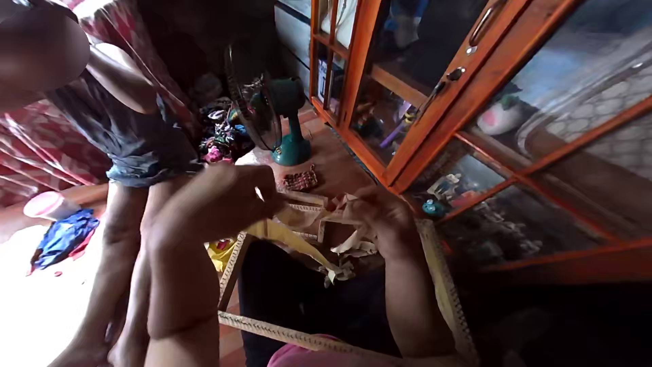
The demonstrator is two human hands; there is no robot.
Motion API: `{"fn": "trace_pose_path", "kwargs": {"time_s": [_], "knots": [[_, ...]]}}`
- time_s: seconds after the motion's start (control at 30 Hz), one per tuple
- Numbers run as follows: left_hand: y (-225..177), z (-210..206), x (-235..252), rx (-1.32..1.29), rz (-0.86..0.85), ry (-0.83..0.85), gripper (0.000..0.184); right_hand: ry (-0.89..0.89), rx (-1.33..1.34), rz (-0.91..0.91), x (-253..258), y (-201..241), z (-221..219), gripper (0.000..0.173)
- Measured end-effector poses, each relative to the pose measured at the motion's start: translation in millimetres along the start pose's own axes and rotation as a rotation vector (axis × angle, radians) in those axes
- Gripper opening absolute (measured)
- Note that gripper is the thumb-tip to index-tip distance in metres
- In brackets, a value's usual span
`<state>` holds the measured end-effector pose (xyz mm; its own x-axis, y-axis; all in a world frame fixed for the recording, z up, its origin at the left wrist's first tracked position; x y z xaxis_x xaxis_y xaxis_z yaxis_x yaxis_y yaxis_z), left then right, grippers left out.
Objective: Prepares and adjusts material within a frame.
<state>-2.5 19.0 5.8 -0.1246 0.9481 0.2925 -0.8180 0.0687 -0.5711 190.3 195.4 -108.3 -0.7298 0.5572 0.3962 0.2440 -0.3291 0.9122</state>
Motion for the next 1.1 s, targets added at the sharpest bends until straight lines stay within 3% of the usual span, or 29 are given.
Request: {"fn": "trace_pose_path", "kwargs": {"time_s": [0.07, 0.2, 0.27, 0.4, 0.53, 0.63, 0.8, 0.9, 1.0, 1.1], "knots": [[6.3, -40.7, -7.6, -0.059, 0.107, -0.008, 0.046, 0.108, -0.104, -0.027, 2.2, 3.2, -0.2, 0.007], [21.2, -118.1, -2.4, -0.595, -0.109, -0.049, 0.074, 0.347, -0.193, -0.078, 6.6, 4.9, -13.2, 0.006], [25.3, -137.2, -3.5, -0.742, -0.041, -0.035, 0.063, 0.370, -0.273, -0.096, 5.1, 4.4, -16.9, 0.005], [39.9, -142.1, -17.3, -0.745, 0.166, -0.082, 0.020, 0.249, -0.346, -0.100, 0.7, -2.6, -16.5, 0.009], [46.9, -141.6, -32.9, -0.952, 0.239, -0.318, 0.013, 0.189, -0.272, -0.091, -2.0, -10.8, -27.1, 0.017], [46.7, -140.0, -38.9, -1.007, 0.249, -0.452, 0.012, 0.252, -0.248, -0.083, -5.8, -16.3, -42.3, 0.040], [45.2, -143.0, -45.0, -0.981, 0.224, -0.525, 0.010, 0.110, -0.273, 0.048, -8.0, -15.3, -55.2, 0.011], [48.0, -144.5, -50.1, -0.985, 0.237, -0.441, 0.011, 0.140, -0.276, 0.063, -3.8, -14.4, -49.1, 0.010], [56.6, -144.7, -56.3, -1.005, 0.247, -0.228, 0.012, 0.211, -0.310, 0.019, 1.7, -10.1, -39.5, 0.008], [61.0, -146.0, -58.0, -1.086, 0.198, -0.089, 0.037, 0.339, -0.404, -0.040, 6.8, -7.7, -35.7, 0.008]]}}
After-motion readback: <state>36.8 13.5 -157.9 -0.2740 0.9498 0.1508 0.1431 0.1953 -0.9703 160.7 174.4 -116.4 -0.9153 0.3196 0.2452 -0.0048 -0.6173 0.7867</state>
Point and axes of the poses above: each hand's wrist, its own x-axis towards the middle knuckle, its own z-axis out of the back of the hand, y = z × x, the point moved 2 cm from there along x, towards the middle knuckle, and after that the axes turned 13 degrees about -x, right-handed, at the moved point
